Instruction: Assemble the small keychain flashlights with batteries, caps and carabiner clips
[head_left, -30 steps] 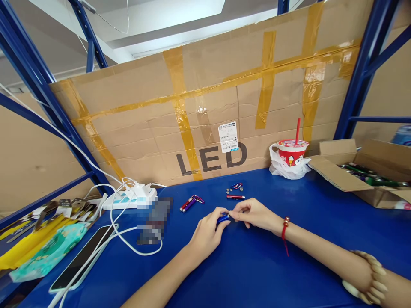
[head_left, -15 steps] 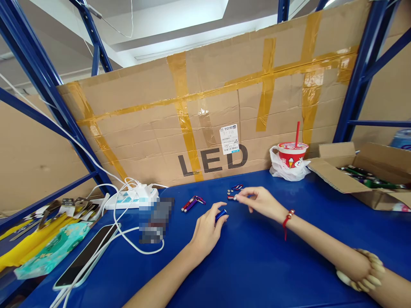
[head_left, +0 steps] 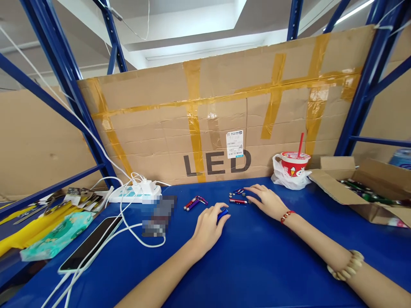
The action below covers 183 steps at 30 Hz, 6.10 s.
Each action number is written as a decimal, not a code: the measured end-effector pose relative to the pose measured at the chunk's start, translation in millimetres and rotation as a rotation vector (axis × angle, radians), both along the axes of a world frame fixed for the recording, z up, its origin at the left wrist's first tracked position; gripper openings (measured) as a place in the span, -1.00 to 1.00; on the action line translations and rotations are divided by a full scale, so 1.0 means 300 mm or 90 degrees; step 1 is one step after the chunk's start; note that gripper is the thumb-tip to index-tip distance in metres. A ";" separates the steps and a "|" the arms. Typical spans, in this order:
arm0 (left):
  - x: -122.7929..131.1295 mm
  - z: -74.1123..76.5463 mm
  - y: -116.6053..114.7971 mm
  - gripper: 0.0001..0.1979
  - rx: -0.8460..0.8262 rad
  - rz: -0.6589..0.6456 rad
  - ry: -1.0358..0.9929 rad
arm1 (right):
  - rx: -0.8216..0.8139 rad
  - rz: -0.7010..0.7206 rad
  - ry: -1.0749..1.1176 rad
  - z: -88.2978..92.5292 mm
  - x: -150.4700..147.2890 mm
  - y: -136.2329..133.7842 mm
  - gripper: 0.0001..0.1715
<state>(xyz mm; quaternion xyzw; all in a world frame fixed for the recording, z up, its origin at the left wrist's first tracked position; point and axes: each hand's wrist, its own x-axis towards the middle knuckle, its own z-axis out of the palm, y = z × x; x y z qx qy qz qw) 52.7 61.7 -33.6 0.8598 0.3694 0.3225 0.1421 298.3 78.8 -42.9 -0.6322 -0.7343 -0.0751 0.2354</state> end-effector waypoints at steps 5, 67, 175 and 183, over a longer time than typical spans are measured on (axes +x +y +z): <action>-0.005 0.008 -0.002 -0.84 0.022 0.011 0.004 | -0.008 0.047 -0.029 -0.026 -0.013 0.019 -0.57; 0.006 -0.023 0.010 -0.86 -0.009 -0.109 -0.008 | -0.098 0.216 0.596 0.031 -0.210 -0.108 -0.60; 0.032 -0.011 -0.002 -0.75 -0.126 -0.045 -0.133 | -0.040 0.096 -0.009 -0.068 -0.006 0.083 -0.51; 0.037 -0.010 -0.003 -0.72 -0.143 -0.040 -0.130 | -0.069 0.090 -0.033 -0.058 -0.020 0.102 -0.51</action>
